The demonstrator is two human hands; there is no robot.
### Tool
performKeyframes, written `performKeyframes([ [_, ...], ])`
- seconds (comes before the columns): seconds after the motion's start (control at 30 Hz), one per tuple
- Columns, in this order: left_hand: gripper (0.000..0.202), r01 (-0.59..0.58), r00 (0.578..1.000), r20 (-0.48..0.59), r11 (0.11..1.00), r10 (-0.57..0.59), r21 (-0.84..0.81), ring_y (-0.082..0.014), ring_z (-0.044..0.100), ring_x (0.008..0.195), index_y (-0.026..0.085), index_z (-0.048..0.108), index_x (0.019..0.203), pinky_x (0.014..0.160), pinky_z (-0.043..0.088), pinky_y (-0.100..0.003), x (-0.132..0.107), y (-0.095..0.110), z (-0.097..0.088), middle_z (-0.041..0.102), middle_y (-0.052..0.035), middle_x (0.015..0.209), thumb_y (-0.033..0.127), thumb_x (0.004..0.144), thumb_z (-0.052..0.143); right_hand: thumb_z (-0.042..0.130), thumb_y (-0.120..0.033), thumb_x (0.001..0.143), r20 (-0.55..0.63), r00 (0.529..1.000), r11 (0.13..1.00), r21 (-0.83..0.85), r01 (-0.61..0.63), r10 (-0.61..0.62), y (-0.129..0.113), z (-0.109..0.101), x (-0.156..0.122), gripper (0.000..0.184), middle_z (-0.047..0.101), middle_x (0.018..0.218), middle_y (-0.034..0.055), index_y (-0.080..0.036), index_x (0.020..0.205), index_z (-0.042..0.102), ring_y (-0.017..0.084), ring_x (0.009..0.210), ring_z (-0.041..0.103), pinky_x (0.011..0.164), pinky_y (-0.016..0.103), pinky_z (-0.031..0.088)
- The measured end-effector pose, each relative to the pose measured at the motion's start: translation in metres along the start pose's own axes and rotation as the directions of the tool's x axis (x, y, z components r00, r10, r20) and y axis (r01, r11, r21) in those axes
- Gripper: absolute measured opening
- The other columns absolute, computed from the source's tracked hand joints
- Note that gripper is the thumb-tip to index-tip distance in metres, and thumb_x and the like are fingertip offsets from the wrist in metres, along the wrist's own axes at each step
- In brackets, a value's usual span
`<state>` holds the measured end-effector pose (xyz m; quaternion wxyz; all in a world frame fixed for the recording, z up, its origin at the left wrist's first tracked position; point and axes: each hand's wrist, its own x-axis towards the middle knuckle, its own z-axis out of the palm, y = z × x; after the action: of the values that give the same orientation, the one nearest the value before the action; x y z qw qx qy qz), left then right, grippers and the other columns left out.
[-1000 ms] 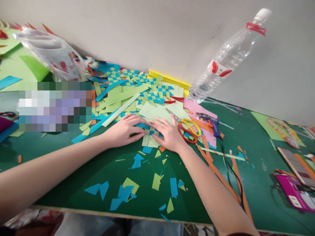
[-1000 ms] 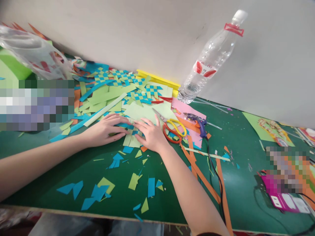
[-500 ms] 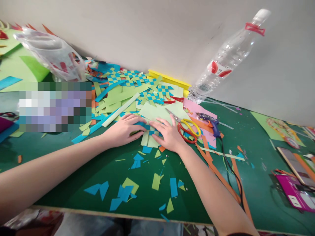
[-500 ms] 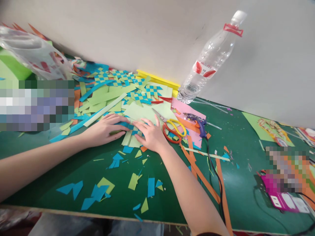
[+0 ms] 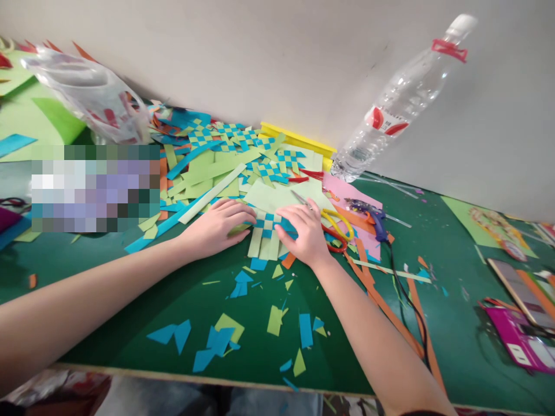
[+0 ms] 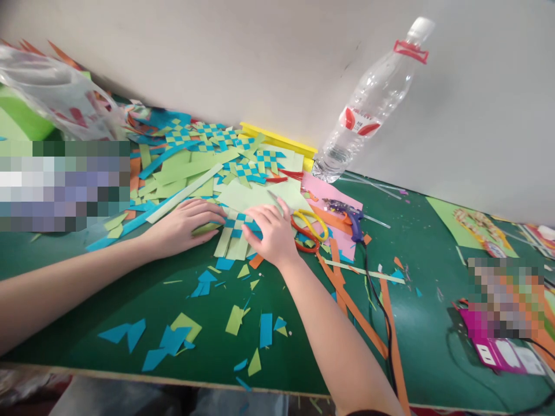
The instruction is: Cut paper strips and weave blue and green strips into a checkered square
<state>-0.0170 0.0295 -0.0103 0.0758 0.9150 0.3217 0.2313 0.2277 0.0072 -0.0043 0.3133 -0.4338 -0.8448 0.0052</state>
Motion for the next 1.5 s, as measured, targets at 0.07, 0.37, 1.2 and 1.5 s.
performKeyframes([
  [0.07, 0.027, 0.01, 1.0, 0.002, 1.0, -0.01, -0.002, -0.0229, 0.055, 0.115, 0.023, 0.059, 0.115, 0.101, 0.04, -0.042, 0.0, -0.001, 0.001, 0.063, -0.0062, 0.12, 0.024, 0.09, 0.047, 0.049, -0.026, 0.089, -0.023, 1.0, 1.0, 0.003, -0.002, 0.002, 0.002, 0.001, 0.0, 0.02, 0.071, 0.108, 0.0027, -0.022, 0.102, 0.064, 0.021, 0.105, 0.06, 0.112, 0.046, 0.025],
  [0.37, 0.039, 0.032, 0.997, 0.069, 0.999, -0.034, 0.041, -0.0264, 0.049, 0.124, 0.02, 0.049, 0.13, 0.106, 0.037, -0.045, -0.001, 0.002, 0.001, 0.058, -0.0099, 0.128, 0.031, 0.092, 0.047, 0.041, -0.008, 0.082, 0.012, 1.0, 1.0, 0.021, -0.02, 0.019, 0.008, 0.009, -0.003, 0.025, 0.068, 0.083, 0.0045, -0.022, 0.076, 0.062, 0.02, 0.082, 0.059, 0.08, 0.034, 0.047],
  [1.2, 0.044, -0.056, 0.998, -0.02, 0.99, 0.053, -0.128, -0.0216, 0.044, 0.131, 0.023, 0.039, 0.137, 0.11, 0.04, -0.043, 0.002, 0.013, -0.001, 0.048, -0.0109, 0.139, 0.012, 0.094, 0.038, 0.041, -0.007, 0.078, 0.126, 0.979, 0.978, 0.114, -0.172, 0.158, 0.007, 0.01, -0.001, 0.025, 0.066, 0.089, 0.0057, -0.02, 0.087, 0.061, 0.019, 0.082, 0.062, 0.075, 0.031, 0.05],
  [1.5, 0.046, -0.12, 0.99, 0.067, 0.991, 0.123, -0.053, -0.0196, 0.044, 0.134, 0.024, 0.038, 0.14, 0.115, 0.035, -0.043, -0.002, 0.011, 0.003, 0.053, -0.0039, 0.139, 0.011, 0.097, 0.032, 0.041, -0.009, 0.08, 0.131, 0.98, 0.981, 0.102, -0.163, 0.149, 0.007, 0.01, -0.001, 0.025, 0.066, 0.089, 0.0066, -0.019, 0.089, 0.061, 0.021, 0.083, 0.061, 0.075, 0.032, 0.049],
])
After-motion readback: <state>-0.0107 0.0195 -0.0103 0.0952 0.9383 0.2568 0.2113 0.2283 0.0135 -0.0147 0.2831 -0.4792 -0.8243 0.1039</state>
